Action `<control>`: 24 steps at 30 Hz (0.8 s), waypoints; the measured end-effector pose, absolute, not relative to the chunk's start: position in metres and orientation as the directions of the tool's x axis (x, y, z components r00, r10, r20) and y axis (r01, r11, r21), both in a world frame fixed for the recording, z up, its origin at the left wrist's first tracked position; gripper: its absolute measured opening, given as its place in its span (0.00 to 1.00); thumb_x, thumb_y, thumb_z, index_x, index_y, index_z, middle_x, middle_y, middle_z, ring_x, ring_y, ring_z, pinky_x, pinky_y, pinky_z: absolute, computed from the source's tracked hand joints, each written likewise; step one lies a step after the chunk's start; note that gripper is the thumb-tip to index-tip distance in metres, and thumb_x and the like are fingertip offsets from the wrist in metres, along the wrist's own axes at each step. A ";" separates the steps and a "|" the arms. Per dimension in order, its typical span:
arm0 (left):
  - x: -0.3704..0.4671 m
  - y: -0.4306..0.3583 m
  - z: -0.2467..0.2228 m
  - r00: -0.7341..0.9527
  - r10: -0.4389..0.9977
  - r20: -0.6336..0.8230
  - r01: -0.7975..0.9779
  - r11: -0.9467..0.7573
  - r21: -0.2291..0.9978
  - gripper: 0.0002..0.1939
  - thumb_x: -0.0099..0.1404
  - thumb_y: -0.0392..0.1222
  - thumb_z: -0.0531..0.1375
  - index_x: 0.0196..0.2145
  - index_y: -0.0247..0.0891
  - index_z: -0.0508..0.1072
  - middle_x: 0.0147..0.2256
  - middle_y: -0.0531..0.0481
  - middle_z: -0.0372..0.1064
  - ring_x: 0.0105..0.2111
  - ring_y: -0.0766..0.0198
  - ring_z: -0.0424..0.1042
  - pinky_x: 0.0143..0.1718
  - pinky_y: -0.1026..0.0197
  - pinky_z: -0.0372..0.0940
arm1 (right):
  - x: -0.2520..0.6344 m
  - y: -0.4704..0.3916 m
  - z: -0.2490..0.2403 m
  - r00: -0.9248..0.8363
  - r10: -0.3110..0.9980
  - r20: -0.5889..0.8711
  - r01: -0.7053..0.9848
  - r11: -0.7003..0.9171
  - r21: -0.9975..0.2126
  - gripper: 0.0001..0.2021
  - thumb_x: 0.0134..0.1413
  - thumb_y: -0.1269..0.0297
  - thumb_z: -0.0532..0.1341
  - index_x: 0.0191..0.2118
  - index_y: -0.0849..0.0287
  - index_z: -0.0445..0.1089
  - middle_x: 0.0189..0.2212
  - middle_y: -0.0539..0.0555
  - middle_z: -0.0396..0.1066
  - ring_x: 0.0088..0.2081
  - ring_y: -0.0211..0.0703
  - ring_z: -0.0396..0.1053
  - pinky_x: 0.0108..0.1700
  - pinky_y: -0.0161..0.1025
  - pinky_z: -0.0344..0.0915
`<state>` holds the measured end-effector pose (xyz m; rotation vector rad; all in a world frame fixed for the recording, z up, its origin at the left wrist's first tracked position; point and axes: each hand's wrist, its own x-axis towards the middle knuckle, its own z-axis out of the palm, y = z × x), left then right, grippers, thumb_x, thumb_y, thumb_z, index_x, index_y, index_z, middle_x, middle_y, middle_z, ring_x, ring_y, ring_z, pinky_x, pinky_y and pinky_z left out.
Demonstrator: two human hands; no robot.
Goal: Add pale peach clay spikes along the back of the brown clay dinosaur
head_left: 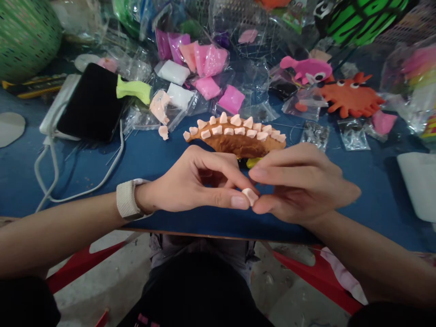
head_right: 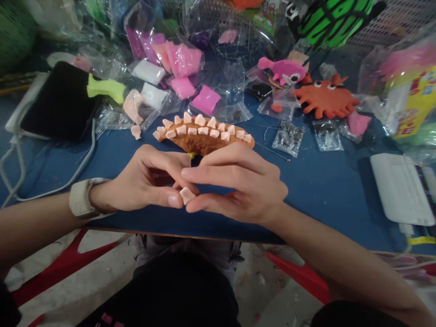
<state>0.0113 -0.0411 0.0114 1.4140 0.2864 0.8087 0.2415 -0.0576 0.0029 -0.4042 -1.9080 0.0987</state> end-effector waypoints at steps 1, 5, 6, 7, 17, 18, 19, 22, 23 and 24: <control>0.011 -0.041 0.011 0.714 0.643 0.277 -0.319 -0.053 0.946 0.08 0.65 0.44 0.82 0.36 0.40 0.91 0.27 0.50 0.77 0.27 0.69 0.72 0.29 0.65 0.70 | 0.241 -0.056 0.003 -0.331 0.328 0.885 0.209 0.940 -0.270 0.19 0.66 0.49 0.78 0.56 0.53 0.86 0.36 0.52 0.85 0.29 0.39 0.79 0.30 0.37 0.80; 0.010 -0.041 0.011 0.718 0.642 0.269 -0.299 -0.064 0.952 0.07 0.65 0.44 0.81 0.38 0.40 0.92 0.27 0.50 0.76 0.27 0.68 0.71 0.30 0.65 0.69 | 0.241 -0.055 0.003 -0.340 0.417 0.843 0.221 0.906 -0.360 0.18 0.70 0.43 0.73 0.58 0.45 0.85 0.37 0.50 0.84 0.29 0.40 0.78 0.30 0.39 0.79; 0.010 -0.041 0.010 0.721 0.641 0.263 -0.292 -0.063 0.954 0.07 0.65 0.44 0.81 0.38 0.40 0.92 0.27 0.51 0.75 0.27 0.69 0.70 0.29 0.65 0.68 | 0.241 -0.055 0.003 -0.341 0.432 0.835 0.231 0.900 -0.371 0.18 0.70 0.43 0.73 0.57 0.43 0.85 0.37 0.50 0.84 0.29 0.40 0.78 0.30 0.39 0.78; 0.010 -0.041 0.010 0.725 0.640 0.255 -0.283 -0.062 0.957 0.07 0.64 0.43 0.82 0.38 0.41 0.92 0.26 0.51 0.75 0.26 0.69 0.70 0.29 0.65 0.68 | 0.241 -0.056 0.003 -0.345 0.431 0.834 0.233 0.900 -0.369 0.18 0.70 0.42 0.73 0.56 0.43 0.85 0.36 0.49 0.84 0.28 0.39 0.77 0.29 0.39 0.77; 0.010 -0.044 0.012 0.712 0.648 0.268 -0.289 -0.077 0.954 0.08 0.65 0.44 0.81 0.38 0.40 0.91 0.26 0.51 0.74 0.26 0.70 0.70 0.28 0.66 0.66 | 0.245 -0.060 -0.002 -0.246 0.317 0.916 0.323 0.918 -0.230 0.20 0.60 0.40 0.79 0.51 0.44 0.85 0.33 0.47 0.84 0.21 0.37 0.73 0.21 0.37 0.75; 0.011 -0.044 0.012 0.702 0.657 0.275 -0.305 -0.072 0.950 0.09 0.64 0.44 0.82 0.38 0.40 0.91 0.25 0.52 0.74 0.26 0.70 0.70 0.28 0.66 0.66 | 0.247 -0.065 -0.001 -0.287 0.330 0.899 0.347 0.911 -0.223 0.17 0.59 0.45 0.81 0.50 0.44 0.85 0.35 0.47 0.85 0.21 0.37 0.74 0.22 0.37 0.77; 0.011 -0.044 0.012 0.693 0.666 0.277 -0.318 -0.062 0.946 0.10 0.63 0.45 0.83 0.38 0.40 0.91 0.25 0.52 0.73 0.26 0.70 0.70 0.28 0.66 0.66 | 0.249 -0.071 0.001 -0.340 0.399 0.852 0.390 0.884 -0.259 0.13 0.62 0.53 0.81 0.50 0.41 0.86 0.37 0.47 0.86 0.24 0.39 0.77 0.25 0.39 0.80; 0.012 -0.044 0.011 0.687 0.678 0.261 -0.331 -0.028 0.943 0.12 0.60 0.46 0.84 0.36 0.39 0.91 0.25 0.53 0.72 0.26 0.71 0.69 0.27 0.67 0.66 | 0.253 -0.084 0.012 -0.360 0.528 0.770 0.472 0.814 -0.338 0.10 0.69 0.63 0.76 0.52 0.41 0.85 0.40 0.48 0.87 0.29 0.43 0.83 0.30 0.42 0.85; 0.012 -0.044 0.011 0.688 0.679 0.256 -0.330 -0.022 0.944 0.12 0.60 0.45 0.84 0.37 0.38 0.90 0.25 0.53 0.72 0.26 0.71 0.69 0.27 0.67 0.65 | 0.253 -0.086 0.016 -0.389 0.526 0.756 0.459 0.822 -0.336 0.09 0.71 0.64 0.74 0.52 0.42 0.85 0.40 0.47 0.87 0.29 0.42 0.83 0.32 0.42 0.86; 0.012 -0.043 0.010 0.690 0.678 0.252 -0.325 -0.021 0.946 0.11 0.61 0.44 0.84 0.37 0.38 0.90 0.26 0.53 0.72 0.25 0.71 0.69 0.26 0.67 0.65 | 0.254 -0.087 0.020 -0.388 0.438 0.811 0.400 0.873 -0.280 0.10 0.70 0.67 0.74 0.51 0.42 0.86 0.38 0.46 0.87 0.28 0.40 0.82 0.29 0.39 0.85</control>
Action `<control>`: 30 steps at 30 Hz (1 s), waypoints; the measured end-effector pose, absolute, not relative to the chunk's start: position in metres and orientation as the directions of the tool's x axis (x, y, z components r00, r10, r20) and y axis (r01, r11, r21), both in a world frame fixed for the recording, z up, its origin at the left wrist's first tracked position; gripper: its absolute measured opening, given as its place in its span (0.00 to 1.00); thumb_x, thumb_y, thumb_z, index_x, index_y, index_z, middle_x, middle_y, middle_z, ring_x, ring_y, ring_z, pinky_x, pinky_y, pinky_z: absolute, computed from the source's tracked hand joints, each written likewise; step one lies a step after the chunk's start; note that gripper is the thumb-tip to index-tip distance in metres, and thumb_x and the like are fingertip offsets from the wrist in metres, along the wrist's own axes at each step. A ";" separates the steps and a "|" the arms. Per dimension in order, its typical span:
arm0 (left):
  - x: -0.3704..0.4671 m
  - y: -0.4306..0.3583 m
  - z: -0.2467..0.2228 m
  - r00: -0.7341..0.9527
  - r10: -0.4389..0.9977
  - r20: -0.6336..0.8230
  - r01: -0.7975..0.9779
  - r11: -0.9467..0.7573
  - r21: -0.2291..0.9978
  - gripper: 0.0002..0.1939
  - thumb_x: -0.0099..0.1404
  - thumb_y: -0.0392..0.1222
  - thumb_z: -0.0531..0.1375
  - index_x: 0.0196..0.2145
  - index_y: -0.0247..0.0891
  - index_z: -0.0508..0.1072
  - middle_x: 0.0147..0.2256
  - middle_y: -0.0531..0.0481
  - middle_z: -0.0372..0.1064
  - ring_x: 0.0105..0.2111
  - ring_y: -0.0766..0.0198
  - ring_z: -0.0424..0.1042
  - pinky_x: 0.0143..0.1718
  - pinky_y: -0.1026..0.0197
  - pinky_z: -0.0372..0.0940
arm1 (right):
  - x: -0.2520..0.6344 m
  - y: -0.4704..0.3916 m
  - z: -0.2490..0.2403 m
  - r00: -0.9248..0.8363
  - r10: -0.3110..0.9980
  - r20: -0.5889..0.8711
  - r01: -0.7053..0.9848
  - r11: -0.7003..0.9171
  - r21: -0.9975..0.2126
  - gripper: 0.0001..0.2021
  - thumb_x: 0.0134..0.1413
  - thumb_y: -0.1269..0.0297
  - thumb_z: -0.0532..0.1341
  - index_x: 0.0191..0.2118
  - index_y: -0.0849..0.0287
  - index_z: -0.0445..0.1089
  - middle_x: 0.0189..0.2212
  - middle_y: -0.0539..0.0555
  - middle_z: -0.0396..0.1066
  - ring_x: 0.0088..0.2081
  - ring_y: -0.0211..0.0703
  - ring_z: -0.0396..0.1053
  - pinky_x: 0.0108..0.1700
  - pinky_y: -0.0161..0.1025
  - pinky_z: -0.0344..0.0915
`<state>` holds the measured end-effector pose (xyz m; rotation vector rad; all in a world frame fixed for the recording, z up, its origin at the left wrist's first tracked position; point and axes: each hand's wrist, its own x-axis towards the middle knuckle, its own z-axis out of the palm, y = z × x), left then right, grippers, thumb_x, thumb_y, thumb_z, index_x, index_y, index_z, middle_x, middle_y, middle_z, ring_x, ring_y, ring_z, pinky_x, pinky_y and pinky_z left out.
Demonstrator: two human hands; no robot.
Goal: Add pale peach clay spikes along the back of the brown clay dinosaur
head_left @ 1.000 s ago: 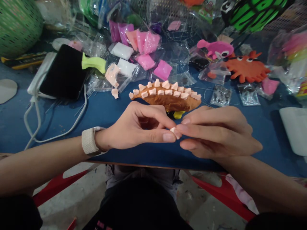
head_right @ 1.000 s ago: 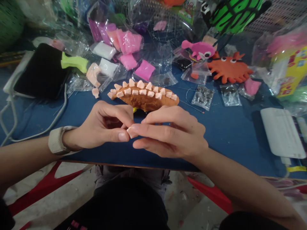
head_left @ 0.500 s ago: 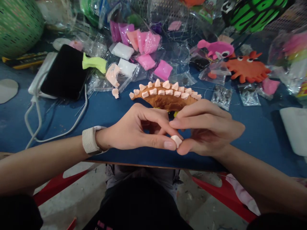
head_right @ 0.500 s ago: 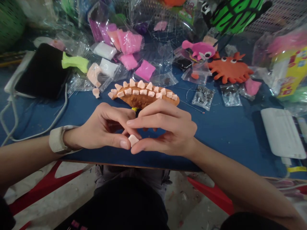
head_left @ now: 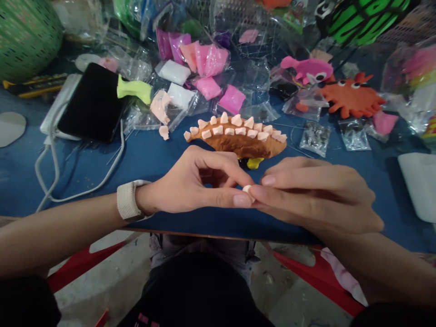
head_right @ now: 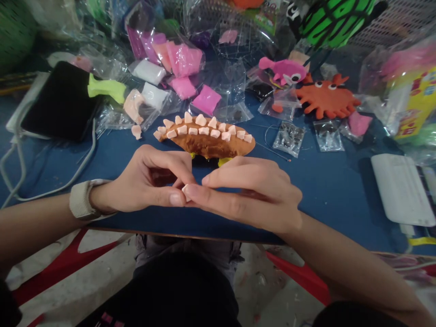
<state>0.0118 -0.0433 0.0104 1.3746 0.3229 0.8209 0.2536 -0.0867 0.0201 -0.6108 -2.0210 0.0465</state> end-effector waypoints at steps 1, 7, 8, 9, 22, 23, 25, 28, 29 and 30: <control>0.012 -0.043 0.010 0.694 0.676 0.247 -0.316 -0.022 0.949 0.10 0.61 0.42 0.83 0.38 0.38 0.91 0.26 0.53 0.72 0.25 0.71 0.68 0.26 0.68 0.65 | 0.254 -0.087 0.024 -0.411 0.400 0.820 0.360 0.897 -0.257 0.11 0.69 0.70 0.74 0.50 0.44 0.86 0.38 0.46 0.87 0.28 0.39 0.83 0.29 0.37 0.84; 0.011 -0.042 0.009 0.701 0.671 0.240 -0.276 -0.055 0.960 0.09 0.62 0.43 0.82 0.37 0.39 0.90 0.26 0.51 0.74 0.26 0.70 0.69 0.27 0.67 0.66 | 0.259 -0.092 0.036 -0.519 0.553 0.652 0.427 0.828 -0.363 0.17 0.68 0.72 0.75 0.52 0.36 0.86 0.40 0.43 0.88 0.35 0.40 0.86 0.36 0.37 0.85; 0.011 -0.042 0.009 0.697 0.673 0.246 -0.281 -0.059 0.958 0.09 0.62 0.43 0.82 0.37 0.39 0.90 0.26 0.51 0.74 0.26 0.70 0.69 0.28 0.67 0.66 | 0.259 -0.093 0.036 -0.513 0.568 0.644 0.434 0.819 -0.376 0.17 0.69 0.70 0.74 0.52 0.34 0.85 0.40 0.42 0.87 0.35 0.39 0.86 0.36 0.37 0.84; 0.011 -0.042 0.009 0.693 0.675 0.253 -0.288 -0.062 0.956 0.09 0.62 0.43 0.82 0.37 0.39 0.91 0.26 0.52 0.74 0.26 0.70 0.69 0.28 0.67 0.66 | 0.259 -0.094 0.036 -0.505 0.579 0.640 0.443 0.810 -0.384 0.16 0.71 0.69 0.73 0.52 0.33 0.85 0.40 0.42 0.87 0.36 0.39 0.86 0.37 0.37 0.84; 0.012 -0.043 0.009 0.682 0.691 0.240 -0.308 -0.027 0.951 0.13 0.60 0.46 0.85 0.38 0.39 0.91 0.25 0.52 0.75 0.26 0.71 0.70 0.27 0.66 0.65 | 0.252 -0.094 0.029 -0.347 0.516 0.783 0.488 0.812 -0.319 0.11 0.72 0.68 0.72 0.52 0.41 0.86 0.37 0.44 0.87 0.31 0.39 0.84 0.32 0.37 0.83; 0.012 -0.043 0.009 0.681 0.692 0.239 -0.302 -0.032 0.953 0.13 0.60 0.47 0.84 0.37 0.39 0.91 0.25 0.52 0.75 0.26 0.70 0.70 0.28 0.66 0.66 | 0.254 -0.094 0.029 -0.416 0.518 0.747 0.475 0.825 -0.307 0.14 0.70 0.72 0.73 0.52 0.41 0.86 0.38 0.44 0.88 0.31 0.40 0.85 0.32 0.38 0.85; 0.012 -0.043 0.009 0.677 0.696 0.237 -0.296 -0.038 0.955 0.12 0.61 0.48 0.84 0.37 0.39 0.91 0.25 0.51 0.76 0.26 0.70 0.70 0.28 0.66 0.66 | 0.257 -0.091 0.031 -0.508 0.517 0.689 0.440 0.843 -0.309 0.19 0.66 0.75 0.74 0.53 0.40 0.86 0.40 0.44 0.89 0.32 0.42 0.86 0.33 0.38 0.86; 0.012 -0.043 0.009 0.669 0.700 0.249 -0.306 -0.046 0.951 0.10 0.63 0.46 0.83 0.36 0.39 0.91 0.26 0.51 0.76 0.27 0.70 0.71 0.28 0.66 0.67 | 0.260 -0.085 0.035 -0.519 0.470 0.714 0.380 0.875 -0.301 0.17 0.64 0.73 0.77 0.53 0.43 0.86 0.38 0.46 0.88 0.31 0.41 0.86 0.33 0.36 0.86; 0.012 -0.043 0.009 0.667 0.700 0.257 -0.312 -0.051 0.949 0.10 0.63 0.46 0.83 0.37 0.39 0.91 0.25 0.51 0.76 0.26 0.70 0.71 0.28 0.66 0.68 | 0.259 -0.084 0.036 -0.517 0.442 0.733 0.352 0.890 -0.289 0.16 0.64 0.73 0.78 0.52 0.44 0.87 0.37 0.46 0.88 0.30 0.40 0.85 0.32 0.34 0.85; 0.012 -0.043 0.009 0.665 0.699 0.265 -0.318 -0.057 0.946 0.10 0.63 0.46 0.82 0.37 0.39 0.91 0.25 0.51 0.75 0.26 0.70 0.72 0.28 0.66 0.68 | 0.259 -0.083 0.036 -0.518 0.460 0.721 0.357 0.883 -0.306 0.17 0.64 0.73 0.78 0.52 0.43 0.87 0.37 0.45 0.88 0.30 0.40 0.85 0.31 0.34 0.85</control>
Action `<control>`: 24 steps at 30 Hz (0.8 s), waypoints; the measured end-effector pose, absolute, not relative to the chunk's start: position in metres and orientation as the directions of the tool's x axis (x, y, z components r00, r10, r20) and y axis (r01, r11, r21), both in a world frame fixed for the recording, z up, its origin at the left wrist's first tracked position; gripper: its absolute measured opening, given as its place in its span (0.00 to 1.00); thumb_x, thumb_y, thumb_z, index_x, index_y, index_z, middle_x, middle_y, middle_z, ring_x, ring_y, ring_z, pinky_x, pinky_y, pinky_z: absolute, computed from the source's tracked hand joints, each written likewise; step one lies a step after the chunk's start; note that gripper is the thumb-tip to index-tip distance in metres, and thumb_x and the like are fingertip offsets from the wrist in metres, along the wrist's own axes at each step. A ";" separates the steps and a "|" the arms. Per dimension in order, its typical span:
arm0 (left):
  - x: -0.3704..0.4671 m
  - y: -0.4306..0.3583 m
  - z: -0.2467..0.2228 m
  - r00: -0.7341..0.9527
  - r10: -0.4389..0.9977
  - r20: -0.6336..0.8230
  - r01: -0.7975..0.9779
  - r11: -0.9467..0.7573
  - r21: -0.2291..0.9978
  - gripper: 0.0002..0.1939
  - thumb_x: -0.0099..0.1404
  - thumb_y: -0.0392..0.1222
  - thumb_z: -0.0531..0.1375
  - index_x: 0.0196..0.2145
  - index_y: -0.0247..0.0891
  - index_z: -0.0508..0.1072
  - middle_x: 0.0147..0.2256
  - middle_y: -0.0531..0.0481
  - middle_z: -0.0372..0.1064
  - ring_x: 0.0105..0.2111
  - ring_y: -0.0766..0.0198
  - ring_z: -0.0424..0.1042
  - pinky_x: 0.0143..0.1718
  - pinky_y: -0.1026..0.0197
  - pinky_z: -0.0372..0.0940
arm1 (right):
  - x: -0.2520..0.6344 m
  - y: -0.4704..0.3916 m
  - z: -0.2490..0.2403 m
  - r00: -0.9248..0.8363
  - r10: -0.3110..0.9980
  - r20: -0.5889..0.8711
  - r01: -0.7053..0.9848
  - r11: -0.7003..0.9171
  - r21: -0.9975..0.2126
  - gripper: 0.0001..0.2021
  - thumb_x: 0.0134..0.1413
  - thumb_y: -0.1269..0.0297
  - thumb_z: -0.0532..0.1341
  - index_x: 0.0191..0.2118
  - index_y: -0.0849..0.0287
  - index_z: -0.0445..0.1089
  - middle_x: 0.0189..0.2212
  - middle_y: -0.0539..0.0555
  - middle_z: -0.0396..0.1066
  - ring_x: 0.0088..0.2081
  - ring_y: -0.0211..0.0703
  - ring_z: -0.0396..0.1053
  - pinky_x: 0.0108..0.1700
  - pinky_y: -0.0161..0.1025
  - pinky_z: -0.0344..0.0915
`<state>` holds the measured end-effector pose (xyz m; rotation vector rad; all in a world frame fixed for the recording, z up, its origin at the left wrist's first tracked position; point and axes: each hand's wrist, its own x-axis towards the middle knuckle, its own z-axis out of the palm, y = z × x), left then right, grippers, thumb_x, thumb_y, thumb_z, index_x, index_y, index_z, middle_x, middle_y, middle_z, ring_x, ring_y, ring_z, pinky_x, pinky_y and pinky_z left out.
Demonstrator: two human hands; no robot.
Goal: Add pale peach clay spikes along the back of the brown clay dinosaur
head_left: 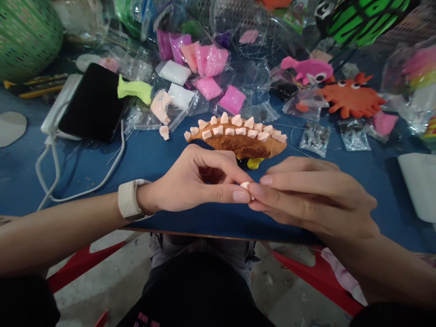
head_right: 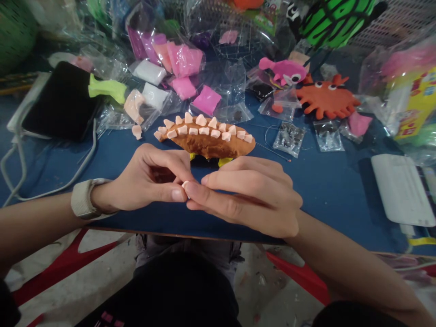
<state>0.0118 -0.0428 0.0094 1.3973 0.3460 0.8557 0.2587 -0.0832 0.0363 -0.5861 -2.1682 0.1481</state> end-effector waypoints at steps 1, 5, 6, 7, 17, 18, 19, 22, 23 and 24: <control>0.012 -0.043 0.010 0.664 0.697 0.272 -0.323 -0.061 0.944 0.10 0.63 0.45 0.83 0.37 0.39 0.91 0.25 0.51 0.76 0.26 0.70 0.72 0.28 0.66 0.68 | 0.258 -0.083 0.036 -0.521 0.487 0.701 0.366 0.869 -0.332 0.19 0.64 0.74 0.77 0.53 0.39 0.86 0.37 0.43 0.88 0.30 0.39 0.85 0.31 0.34 0.85; 0.012 -0.043 0.011 0.663 0.690 0.291 -0.351 -0.057 0.935 0.11 0.61 0.46 0.84 0.37 0.39 0.92 0.26 0.50 0.78 0.27 0.70 0.73 0.28 0.67 0.69 | 0.255 -0.088 0.036 -0.455 0.553 0.698 0.411 0.826 -0.386 0.24 0.64 0.76 0.77 0.55 0.34 0.86 0.37 0.42 0.88 0.31 0.40 0.86 0.32 0.36 0.85; 0.012 -0.043 0.011 0.665 0.689 0.287 -0.350 -0.051 0.935 0.12 0.61 0.47 0.84 0.37 0.39 0.92 0.27 0.49 0.79 0.27 0.70 0.73 0.28 0.67 0.69 | 0.256 -0.090 0.036 -0.476 0.553 0.684 0.404 0.828 -0.389 0.25 0.63 0.76 0.77 0.55 0.35 0.85 0.38 0.42 0.88 0.32 0.41 0.86 0.32 0.36 0.85; 0.012 -0.043 0.011 0.668 0.690 0.280 -0.347 -0.044 0.937 0.13 0.60 0.48 0.84 0.37 0.40 0.92 0.27 0.49 0.80 0.27 0.70 0.73 0.28 0.67 0.69 | 0.256 -0.091 0.037 -0.482 0.556 0.677 0.397 0.827 -0.397 0.25 0.63 0.77 0.77 0.55 0.35 0.85 0.38 0.42 0.88 0.32 0.41 0.86 0.32 0.36 0.85; 0.013 -0.045 0.012 0.671 0.704 0.234 -0.348 0.021 0.937 0.08 0.68 0.45 0.80 0.39 0.38 0.92 0.25 0.51 0.75 0.25 0.71 0.70 0.26 0.69 0.65 | 0.253 -0.080 0.019 -0.368 0.397 0.841 0.360 0.894 -0.265 0.23 0.63 0.73 0.79 0.60 0.47 0.85 0.38 0.46 0.88 0.30 0.38 0.84 0.30 0.33 0.85; 0.013 -0.045 0.012 0.673 0.708 0.215 -0.348 0.046 0.937 0.08 0.69 0.45 0.79 0.39 0.38 0.92 0.25 0.51 0.74 0.24 0.72 0.68 0.24 0.69 0.64 | 0.253 -0.079 0.016 -0.348 0.390 0.852 0.374 0.892 -0.256 0.25 0.63 0.71 0.79 0.63 0.46 0.84 0.39 0.46 0.88 0.30 0.39 0.83 0.31 0.34 0.85; 0.012 -0.046 0.012 0.677 0.709 0.197 -0.347 0.071 0.935 0.08 0.69 0.45 0.79 0.39 0.38 0.92 0.25 0.52 0.73 0.23 0.73 0.67 0.23 0.69 0.62 | 0.254 -0.078 0.013 -0.336 0.380 0.861 0.381 0.891 -0.245 0.27 0.63 0.71 0.79 0.65 0.46 0.82 0.39 0.46 0.88 0.29 0.39 0.83 0.31 0.35 0.86; 0.013 -0.046 0.011 0.681 0.712 0.172 -0.344 0.103 0.933 0.07 0.65 0.44 0.81 0.36 0.39 0.91 0.26 0.53 0.73 0.23 0.73 0.66 0.24 0.68 0.62 | 0.253 -0.076 0.008 -0.332 0.359 0.872 0.374 0.899 -0.227 0.28 0.63 0.67 0.80 0.67 0.46 0.81 0.40 0.47 0.87 0.29 0.39 0.82 0.32 0.37 0.86; 0.013 -0.046 0.011 0.676 0.716 0.174 -0.345 0.099 0.933 0.08 0.64 0.44 0.82 0.35 0.39 0.91 0.26 0.52 0.74 0.24 0.72 0.67 0.25 0.68 0.62 | 0.253 -0.076 0.007 -0.328 0.357 0.875 0.369 0.901 -0.230 0.28 0.63 0.65 0.81 0.66 0.47 0.82 0.39 0.48 0.87 0.28 0.39 0.82 0.32 0.37 0.86; 0.013 -0.046 0.010 0.670 0.720 0.179 -0.348 0.092 0.933 0.09 0.62 0.44 0.83 0.35 0.40 0.91 0.26 0.51 0.75 0.25 0.72 0.67 0.25 0.68 0.63 | 0.252 -0.076 0.006 -0.323 0.358 0.876 0.365 0.901 -0.233 0.28 0.62 0.63 0.81 0.66 0.47 0.82 0.39 0.48 0.87 0.28 0.39 0.82 0.32 0.38 0.86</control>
